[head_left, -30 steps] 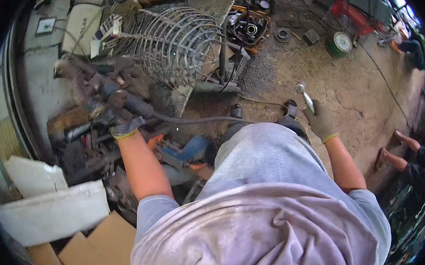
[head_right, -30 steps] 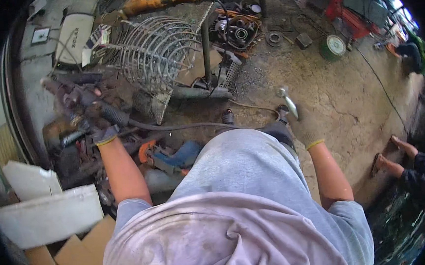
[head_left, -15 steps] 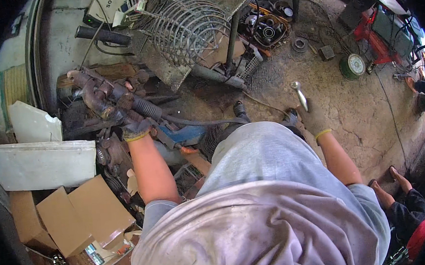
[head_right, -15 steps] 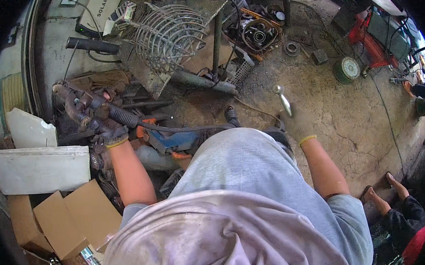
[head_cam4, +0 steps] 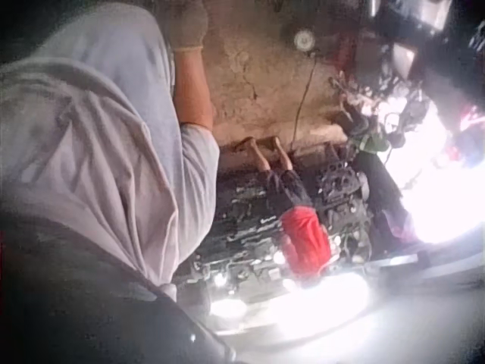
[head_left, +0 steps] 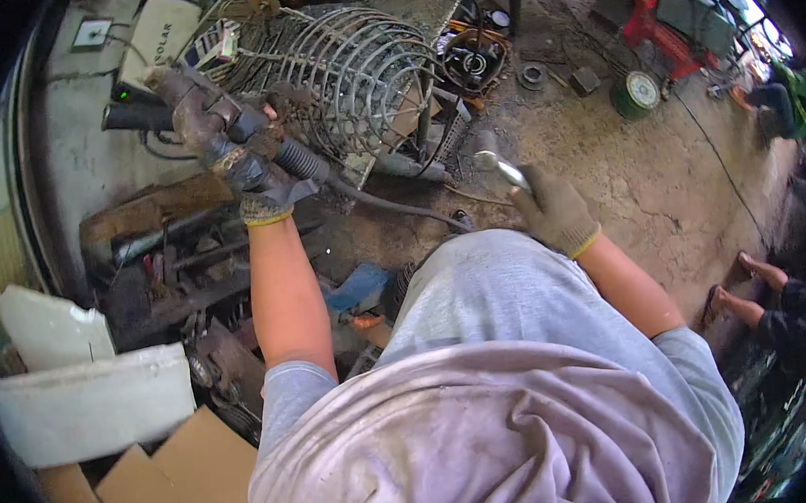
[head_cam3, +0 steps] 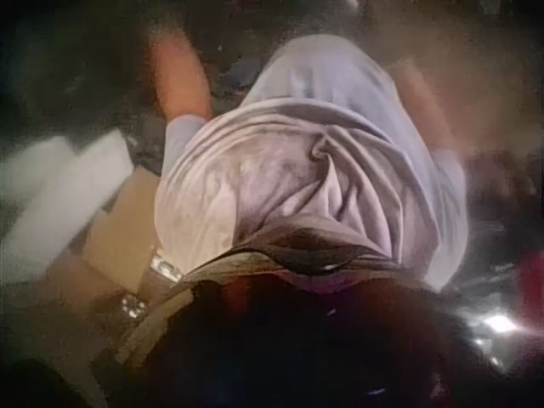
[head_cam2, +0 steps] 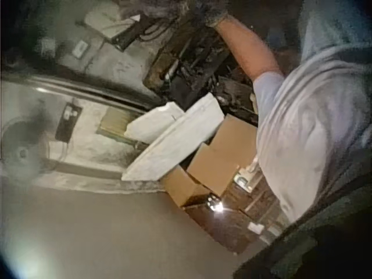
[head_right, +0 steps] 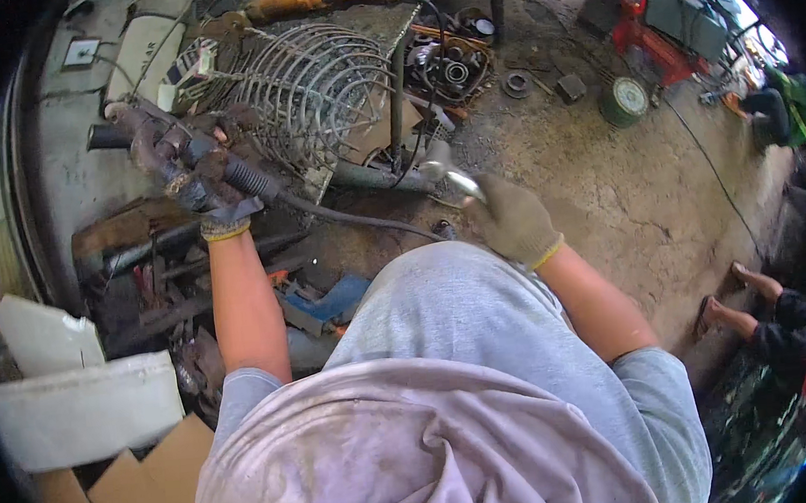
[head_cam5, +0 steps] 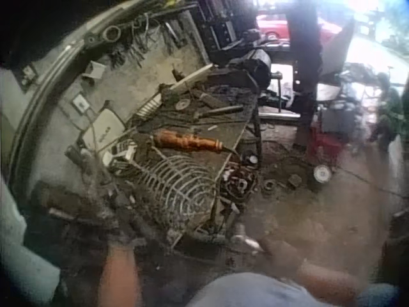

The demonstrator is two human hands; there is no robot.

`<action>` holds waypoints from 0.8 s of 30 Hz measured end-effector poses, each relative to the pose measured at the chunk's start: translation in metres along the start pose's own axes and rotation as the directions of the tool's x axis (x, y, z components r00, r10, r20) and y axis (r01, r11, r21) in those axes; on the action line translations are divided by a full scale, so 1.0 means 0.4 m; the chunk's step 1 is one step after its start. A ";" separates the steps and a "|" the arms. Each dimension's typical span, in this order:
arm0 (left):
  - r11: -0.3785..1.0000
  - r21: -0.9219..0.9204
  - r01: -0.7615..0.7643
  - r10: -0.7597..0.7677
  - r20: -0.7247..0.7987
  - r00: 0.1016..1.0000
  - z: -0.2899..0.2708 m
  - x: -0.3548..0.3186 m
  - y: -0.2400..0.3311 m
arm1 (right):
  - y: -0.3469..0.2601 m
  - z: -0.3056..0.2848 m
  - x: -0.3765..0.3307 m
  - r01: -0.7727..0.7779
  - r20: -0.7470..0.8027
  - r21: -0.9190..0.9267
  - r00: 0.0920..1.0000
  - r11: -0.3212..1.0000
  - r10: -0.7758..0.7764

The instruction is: The person holds a metal pipe and uses a welding rod to weld a small attachment onto it, then taps the area with a hammer.

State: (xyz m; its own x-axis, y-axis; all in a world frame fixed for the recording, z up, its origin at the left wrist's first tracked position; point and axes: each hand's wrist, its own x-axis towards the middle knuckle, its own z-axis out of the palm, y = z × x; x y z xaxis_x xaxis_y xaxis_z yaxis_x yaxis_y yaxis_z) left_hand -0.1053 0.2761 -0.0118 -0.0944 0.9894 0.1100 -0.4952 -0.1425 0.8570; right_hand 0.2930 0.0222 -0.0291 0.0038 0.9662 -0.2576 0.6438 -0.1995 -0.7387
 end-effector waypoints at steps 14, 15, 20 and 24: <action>0.987 0.083 0.134 -0.157 0.431 0.889 0.156 0.001 -0.024 | -0.276 0.174 0.084 0.113 -0.313 -0.011 0.943 0.994 -0.111; 0.984 0.085 0.159 -0.180 0.435 0.882 0.149 0.006 -0.025 | -0.283 0.176 0.089 0.076 -0.291 -0.025 0.953 0.997 -0.080; 0.968 0.089 0.235 -0.250 0.439 0.863 0.119 0.016 -0.033 | -0.336 0.173 0.077 0.005 -0.290 -0.040 0.957 0.999 -0.016; 0.956 0.087 0.282 -0.290 0.445 0.847 0.111 0.022 -0.042 | -0.387 0.146 0.054 0.102 -0.313 -0.132 0.939 0.986 -0.139</action>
State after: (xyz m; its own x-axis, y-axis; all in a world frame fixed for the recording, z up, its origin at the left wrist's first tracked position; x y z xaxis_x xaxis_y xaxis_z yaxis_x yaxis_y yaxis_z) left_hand -0.0595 0.2884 -0.0027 0.4478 0.8915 0.0685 -0.4249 0.1448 0.8936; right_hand 0.1485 0.0643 0.0433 0.1535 0.9866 0.0559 0.7362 -0.0765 -0.6724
